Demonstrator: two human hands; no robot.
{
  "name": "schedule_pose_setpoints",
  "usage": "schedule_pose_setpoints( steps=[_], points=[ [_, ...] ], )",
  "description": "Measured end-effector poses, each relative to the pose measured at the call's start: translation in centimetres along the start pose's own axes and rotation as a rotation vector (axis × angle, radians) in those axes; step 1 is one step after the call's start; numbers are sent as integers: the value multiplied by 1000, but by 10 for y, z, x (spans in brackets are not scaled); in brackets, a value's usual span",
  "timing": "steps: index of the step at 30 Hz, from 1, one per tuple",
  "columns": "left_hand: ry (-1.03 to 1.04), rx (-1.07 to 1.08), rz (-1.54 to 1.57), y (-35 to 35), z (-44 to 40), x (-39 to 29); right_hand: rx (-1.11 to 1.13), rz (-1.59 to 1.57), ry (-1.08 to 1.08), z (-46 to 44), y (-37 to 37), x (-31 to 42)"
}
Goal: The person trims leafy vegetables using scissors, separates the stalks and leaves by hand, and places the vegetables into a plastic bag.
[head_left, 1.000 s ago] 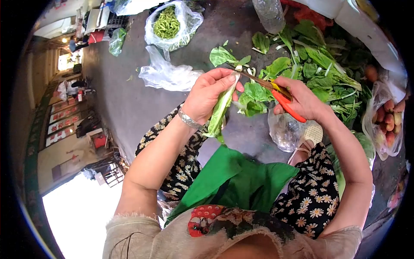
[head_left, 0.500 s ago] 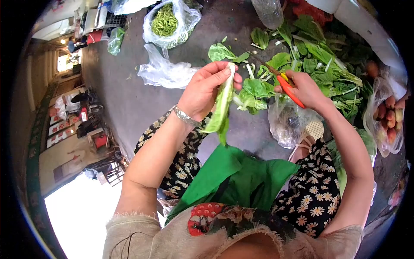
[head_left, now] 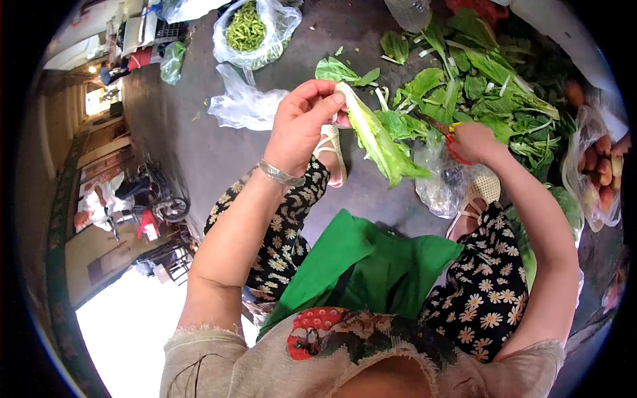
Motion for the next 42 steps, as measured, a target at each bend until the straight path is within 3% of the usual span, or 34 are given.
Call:
schedule_pose_setpoints(
  steps=[1,3,6,7,8,10,12,13,14,16,20,22,23,26,28,32,35,38,40,42],
  points=[
    [-5,-1,2,1,1,1,-19,66,30,6,-24,10],
    [30,27,-57,7,3,0,-273,-546,-174,7,-69,27],
    [-2,29,-91,14,6,0,-272,-1025,-456,37,-118,87],
    [-4,36,-94,15,7,0,-186,-1033,-532,44,-125,104],
    [16,24,-162,14,8,0,-266,-1124,-591,47,-126,119],
    [7,61,-231,24,10,0,-325,-964,-493,44,-122,123],
    [22,87,-382,22,10,5,-202,-981,-491,42,-114,111],
    [-28,108,-394,20,11,7,-61,-1162,-566,37,-106,110],
    [-71,123,-408,18,13,11,-58,-1307,-566,40,-99,106],
    [-34,126,-408,24,16,10,87,-1408,-555,46,-96,106],
    [-81,90,-174,1,12,6,102,-1620,-592,43,-90,112],
    [51,132,-363,14,9,-1,-30,-1447,-596,40,-93,103],
    [70,179,-313,22,11,5,-124,-1455,-582,38,-93,104],
    [-138,310,-240,30,19,22,-202,-1325,-541,51,-106,115],
    [-193,316,-247,39,25,25,-265,-1315,-631,61,-114,135],
    [-103,265,-208,46,23,13,-318,-1263,-734,67,-120,138],
    [84,161,-125,40,14,-5,-327,-627,-500,50,-111,95],
    [10,59,-42,31,16,-15,-406,-157,-84,26,-77,27],
    [-18,71,-14,31,19,-10,-322,96,125,37,-78,-16],
    [-48,82,18,32,20,-6,-612,230,146,46,-46,-54]
  ],
)
Point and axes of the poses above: each hand's wrist, its own z-axis away from the middle knuckle, its own y-axis out of the palm, x = y × z, the point moved 5 cm from there along -z, towards the middle knuckle, and after that the axes turned 14 degrees about z, right-handed, at the moved point
